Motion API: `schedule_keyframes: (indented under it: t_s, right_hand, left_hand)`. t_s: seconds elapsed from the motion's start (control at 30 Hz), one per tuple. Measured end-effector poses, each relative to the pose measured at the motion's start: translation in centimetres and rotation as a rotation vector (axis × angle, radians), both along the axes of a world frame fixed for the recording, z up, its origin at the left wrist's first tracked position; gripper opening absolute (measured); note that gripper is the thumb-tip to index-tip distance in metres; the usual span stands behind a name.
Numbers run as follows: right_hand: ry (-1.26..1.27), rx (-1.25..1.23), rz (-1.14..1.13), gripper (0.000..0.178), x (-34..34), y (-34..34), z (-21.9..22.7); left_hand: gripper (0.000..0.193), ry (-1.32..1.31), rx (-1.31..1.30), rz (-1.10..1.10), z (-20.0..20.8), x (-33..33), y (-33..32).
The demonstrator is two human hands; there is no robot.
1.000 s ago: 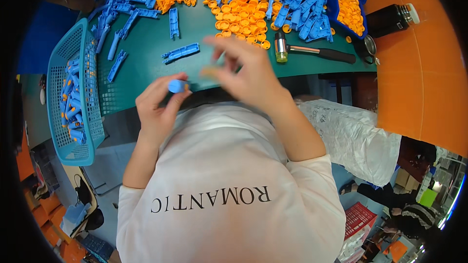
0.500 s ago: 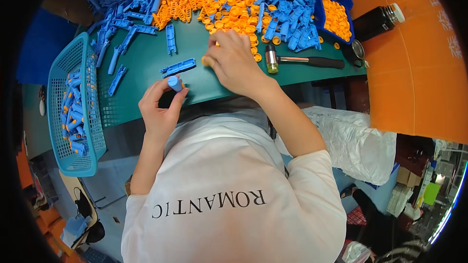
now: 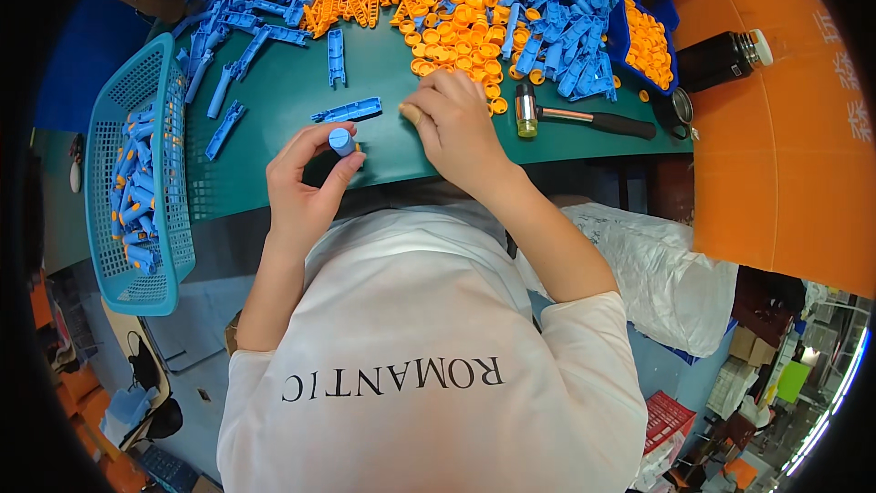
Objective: Assembling plastic toy components by hand using a small press fixture on a workbench.
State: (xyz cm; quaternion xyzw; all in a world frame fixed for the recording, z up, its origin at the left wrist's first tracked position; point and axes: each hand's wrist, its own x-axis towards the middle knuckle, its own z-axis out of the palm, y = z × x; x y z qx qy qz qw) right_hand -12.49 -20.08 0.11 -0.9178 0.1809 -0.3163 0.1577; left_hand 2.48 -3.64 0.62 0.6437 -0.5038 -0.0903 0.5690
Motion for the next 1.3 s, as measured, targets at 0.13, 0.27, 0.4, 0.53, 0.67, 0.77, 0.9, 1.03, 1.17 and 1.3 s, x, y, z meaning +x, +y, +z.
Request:
schedule_keyframes:
  t_s: [0.13, 0.27, 0.4, 0.53, 0.67, 0.77, 0.9, 1.03, 1.17, 1.3]
  right_hand:
    - [0.065, 0.062, 0.026, 0.007, 0.3, 0.8, 0.3]
    - [0.106, -0.175, -0.134, 0.013, 0.7, 0.8, 0.5]
    - [0.121, -0.194, -0.128, 0.02, 0.6, 0.0, -0.2]
    - [0.072, -0.053, -0.044, 0.028, 0.0, -0.4, 0.7]
    - [0.124, -0.113, 0.031, 0.027, -0.1, -1.3, 2.3]
    - [0.218, -0.078, 0.105, 0.023, 0.0, -2.4, 2.1]
    - [0.207, -0.064, 0.224, 0.022, 0.2, -3.6, 2.6]
    - [-0.069, 0.143, 0.336, 0.026, 1.0, -2.3, 3.9]
    - [-0.17, 0.343, 0.434, 0.028, 1.7, 1.1, 6.7]
    - [-0.014, 0.34, 0.533, 0.031, 2.5, 1.8, 7.2]
  left_hand:
    - [0.03, 0.094, -0.013, -0.067, 0.1, 0.0, -0.3]
    - [0.03, 0.087, -0.014, -0.091, 0.3, 0.0, -0.2]
    - [0.03, 0.108, -0.015, -0.114, -0.2, 0.3, -0.2]
    - [0.031, 0.138, -0.017, -0.119, -0.1, 0.2, -0.1]
    - [0.032, 0.103, -0.025, -0.142, 0.2, 0.3, 0.2]
    - [0.03, 0.065, -0.072, -0.153, -0.1, 0.6, 0.1]
    - [0.027, 0.201, -0.041, -0.127, -0.5, 0.2, 0.2]
    - [0.027, 0.098, -0.032, -0.098, -0.5, 0.1, 0.3]
    - [0.028, 0.037, -0.079, -0.087, -0.4, 0.2, 0.2]
    - [0.029, 0.028, -0.11, -0.092, -0.9, 0.4, 0.2]
